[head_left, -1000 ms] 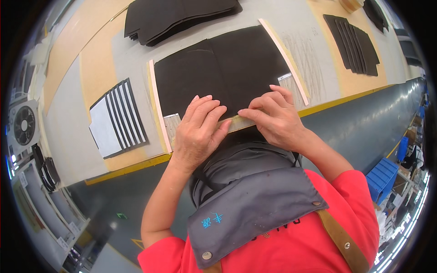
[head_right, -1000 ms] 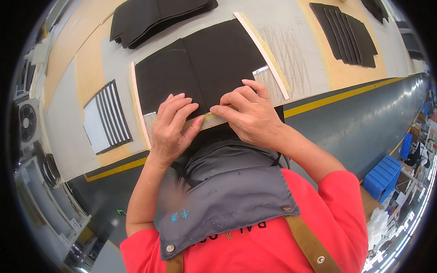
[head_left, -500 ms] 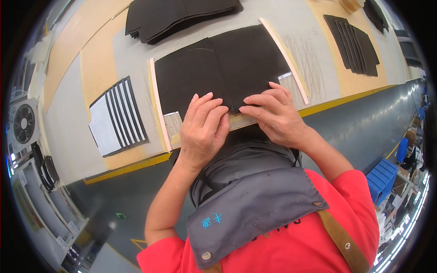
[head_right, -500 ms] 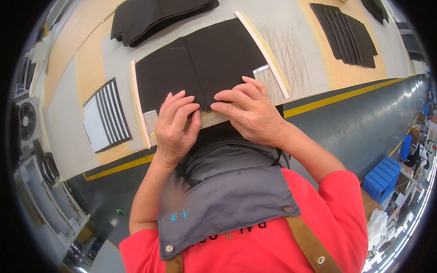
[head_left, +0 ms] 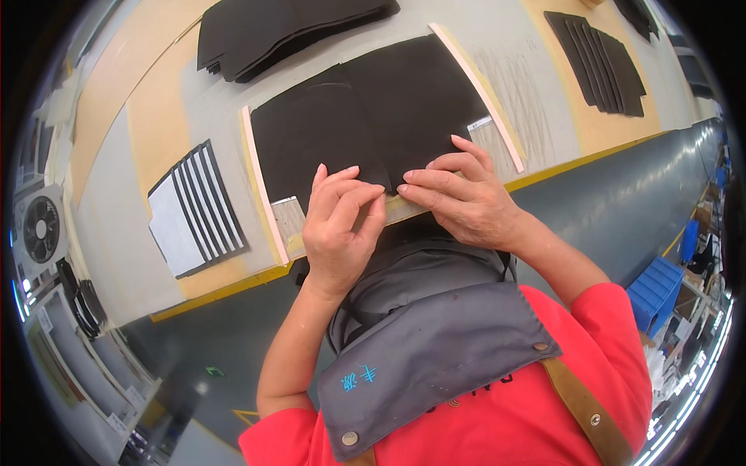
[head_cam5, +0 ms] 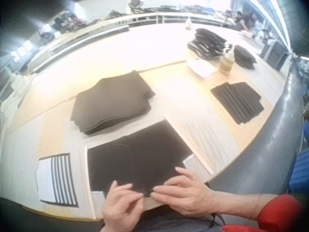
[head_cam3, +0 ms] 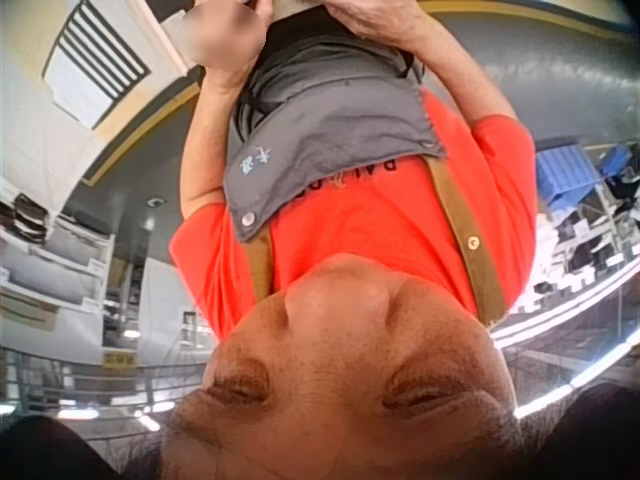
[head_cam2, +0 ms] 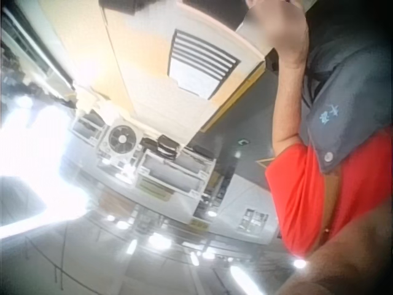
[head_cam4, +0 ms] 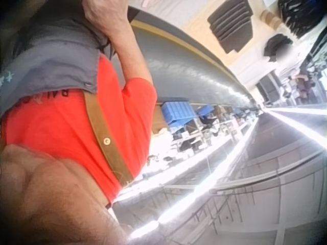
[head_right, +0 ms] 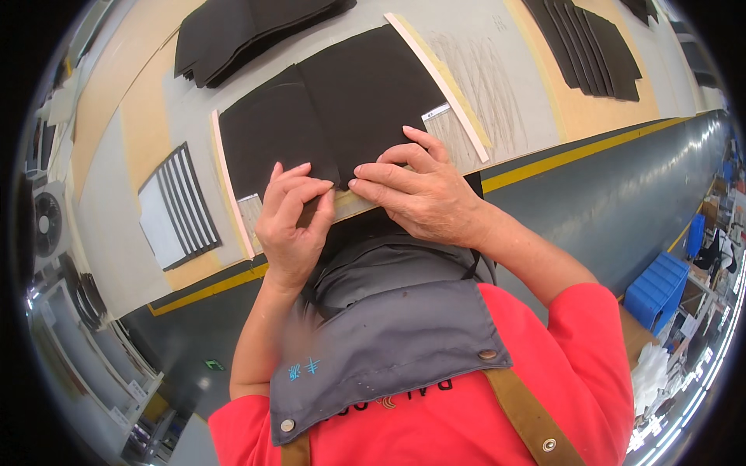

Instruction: The person repeatedly picks up black foam-like pieces and white striped inserts, aligns them on a wooden jig, and presses them together. They handle the items one at a time, smoothing the surfaces and stacking the assembled units on the table.

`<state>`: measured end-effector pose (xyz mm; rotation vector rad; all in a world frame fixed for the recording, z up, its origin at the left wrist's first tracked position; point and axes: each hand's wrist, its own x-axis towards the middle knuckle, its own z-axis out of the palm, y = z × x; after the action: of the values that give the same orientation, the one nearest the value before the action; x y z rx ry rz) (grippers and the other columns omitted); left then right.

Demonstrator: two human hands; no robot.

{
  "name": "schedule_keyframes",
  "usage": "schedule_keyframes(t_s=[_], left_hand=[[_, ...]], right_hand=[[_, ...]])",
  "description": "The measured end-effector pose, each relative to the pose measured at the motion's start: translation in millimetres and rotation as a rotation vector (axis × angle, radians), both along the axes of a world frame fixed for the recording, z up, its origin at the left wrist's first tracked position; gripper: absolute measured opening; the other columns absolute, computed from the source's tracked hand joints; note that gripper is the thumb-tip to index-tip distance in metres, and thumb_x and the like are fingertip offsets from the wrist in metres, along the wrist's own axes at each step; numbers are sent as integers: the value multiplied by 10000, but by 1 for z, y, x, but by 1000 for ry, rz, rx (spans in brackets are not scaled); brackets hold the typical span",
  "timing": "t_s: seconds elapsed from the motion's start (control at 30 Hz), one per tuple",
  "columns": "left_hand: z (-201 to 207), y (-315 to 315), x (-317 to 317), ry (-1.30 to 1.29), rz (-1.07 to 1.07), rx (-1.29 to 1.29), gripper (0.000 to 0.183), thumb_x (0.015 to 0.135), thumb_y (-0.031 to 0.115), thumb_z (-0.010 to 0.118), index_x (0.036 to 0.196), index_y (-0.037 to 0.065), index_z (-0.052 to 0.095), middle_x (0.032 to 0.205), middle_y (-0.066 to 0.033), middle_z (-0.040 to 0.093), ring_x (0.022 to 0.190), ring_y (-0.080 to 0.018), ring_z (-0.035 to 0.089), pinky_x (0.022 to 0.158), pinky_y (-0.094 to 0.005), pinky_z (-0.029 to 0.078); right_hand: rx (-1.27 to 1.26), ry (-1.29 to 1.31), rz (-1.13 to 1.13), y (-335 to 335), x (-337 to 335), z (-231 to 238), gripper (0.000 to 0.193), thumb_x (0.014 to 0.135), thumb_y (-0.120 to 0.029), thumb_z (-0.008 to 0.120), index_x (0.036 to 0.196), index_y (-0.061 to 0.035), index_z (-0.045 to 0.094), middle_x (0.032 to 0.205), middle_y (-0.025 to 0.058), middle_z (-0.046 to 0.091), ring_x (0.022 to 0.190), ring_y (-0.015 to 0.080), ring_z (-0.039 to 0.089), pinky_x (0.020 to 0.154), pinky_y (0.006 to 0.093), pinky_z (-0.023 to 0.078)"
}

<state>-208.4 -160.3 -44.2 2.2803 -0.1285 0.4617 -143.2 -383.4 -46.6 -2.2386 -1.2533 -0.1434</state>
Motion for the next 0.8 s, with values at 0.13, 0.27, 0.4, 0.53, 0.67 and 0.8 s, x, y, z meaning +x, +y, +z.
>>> schedule_keyframes(t_s=[0.13, 0.27, 0.4, 0.53, 0.67, 0.8], left_hand=[[-2, 1, -1, -24, -30, 34, 176, 788, -21, 804, 930, 70, 754, 877, -49, 657, 1007, -271, 700, 1102, -586, 454], [-4, 2, -2, -39, -50, 64, 198, 781, -15, 813, 951, 71, 763, 868, -48, 644, 998, -278, 696, 1101, -594, 449], [-3, 2, -1, -44, -75, 97, 210, 774, -13, 819, 961, 68, 765, 872, -49, 642, 999, -276, 694, 1103, -593, 445], [-2, 3, -1, -46, -89, 127, 209, 776, -14, 818, 962, 66, 764, 884, -48, 640, 1000, -270, 691, 1105, -587, 443], [-2, 2, 0, -45, -87, 153, 195, 780, -14, 810, 953, 60, 756, 896, -52, 635, 994, -269, 684, 1101, -578, 447], [-1, 1, 1, -46, -86, 171, 182, 784, -9, 805, 945, 54, 749, 897, -56, 631, 985, -271, 680, 1096, -574, 452]], right_hand=[[2, 3, 5, 0, 0, -1, 345, 867, -129, 731, 1210, -169, 728, 1234, -48, 657, 1076, 161, 586, 1204, 492, 305], [8, 1, 4, 0, 0, -2, 336, 871, -132, 727, 1206, -162, 731, 1230, -45, 659, 1068, 163, 589, 1202, 493, 307], [6, -7, 5, 0, 0, -3, 333, 874, -138, 725, 1207, -161, 733, 1231, -44, 660, 1064, 164, 591, 1204, 492, 303], [8, -7, 7, 0, 0, -4, 336, 877, -139, 721, 1212, -161, 733, 1232, -44, 661, 1064, 165, 591, 1204, 492, 300], [2, -12, 4, 0, 0, -3, 333, 877, -145, 724, 1209, -161, 733, 1229, -47, 662, 1063, 162, 593, 1203, 492, 302], [-5, -16, 4, 0, 0, -3, 330, 876, -152, 728, 1206, -162, 735, 1225, -50, 663, 1063, 160, 595, 1202, 492, 303]])
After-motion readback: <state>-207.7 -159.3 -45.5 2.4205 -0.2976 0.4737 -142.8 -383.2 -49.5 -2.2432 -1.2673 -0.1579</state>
